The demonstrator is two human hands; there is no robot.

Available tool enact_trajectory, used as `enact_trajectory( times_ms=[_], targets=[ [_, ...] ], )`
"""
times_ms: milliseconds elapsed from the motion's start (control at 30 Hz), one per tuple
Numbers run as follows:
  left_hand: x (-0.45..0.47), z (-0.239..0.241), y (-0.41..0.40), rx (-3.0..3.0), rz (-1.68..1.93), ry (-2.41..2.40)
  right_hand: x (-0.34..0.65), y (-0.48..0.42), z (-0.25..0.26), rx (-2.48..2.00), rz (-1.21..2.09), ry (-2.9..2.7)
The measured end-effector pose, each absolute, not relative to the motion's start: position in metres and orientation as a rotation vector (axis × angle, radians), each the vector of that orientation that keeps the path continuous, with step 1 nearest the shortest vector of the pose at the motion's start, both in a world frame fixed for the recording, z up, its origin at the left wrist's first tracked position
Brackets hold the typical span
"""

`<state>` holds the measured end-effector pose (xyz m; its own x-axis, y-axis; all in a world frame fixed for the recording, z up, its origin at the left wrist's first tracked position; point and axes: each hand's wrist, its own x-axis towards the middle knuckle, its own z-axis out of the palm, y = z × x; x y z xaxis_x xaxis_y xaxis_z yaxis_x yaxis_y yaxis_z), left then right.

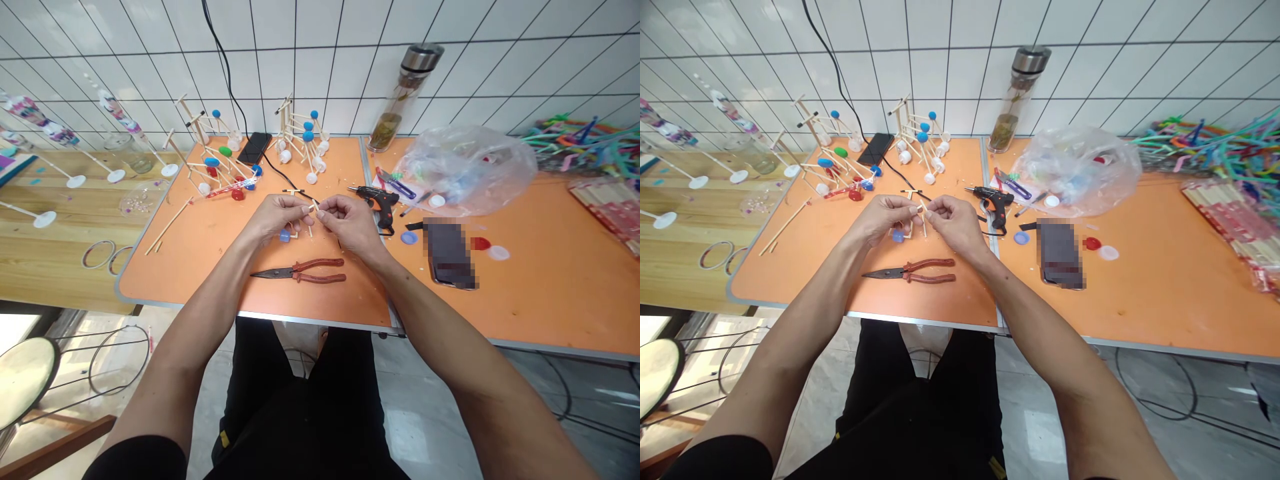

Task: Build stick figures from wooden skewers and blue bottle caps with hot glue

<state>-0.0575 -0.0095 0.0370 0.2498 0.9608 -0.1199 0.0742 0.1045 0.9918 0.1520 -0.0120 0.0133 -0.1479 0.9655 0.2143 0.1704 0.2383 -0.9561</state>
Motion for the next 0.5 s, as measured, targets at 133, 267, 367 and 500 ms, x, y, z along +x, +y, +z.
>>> enact_trajectory(
  times_ms=[133, 267, 367, 500],
  targets=[
    [-0.0576, 0.0372, -0.0092, 1.273, 0.909, 1.112, 0.1526, -0.0124, 0.0138, -1.109, 1.038, -1.546],
    [-0.0576, 0.0366, -0.0086, 1.271, 0.916, 1.089, 0.1534, -0.0128, 0.0137, -1.099, 1.025, -1.557],
    [-0.0567, 0.0372, -0.0089, 1.264, 0.914, 1.102, 0.1535, -0.0128, 0.0135, -1.101, 1.017, -1.566],
    [-0.0557, 0.0384, -0.0096, 1.266, 0.91, 1.119, 0.1535, -0.0126, 0.0131, -1.101, 1.01, -1.569]
  ],
)
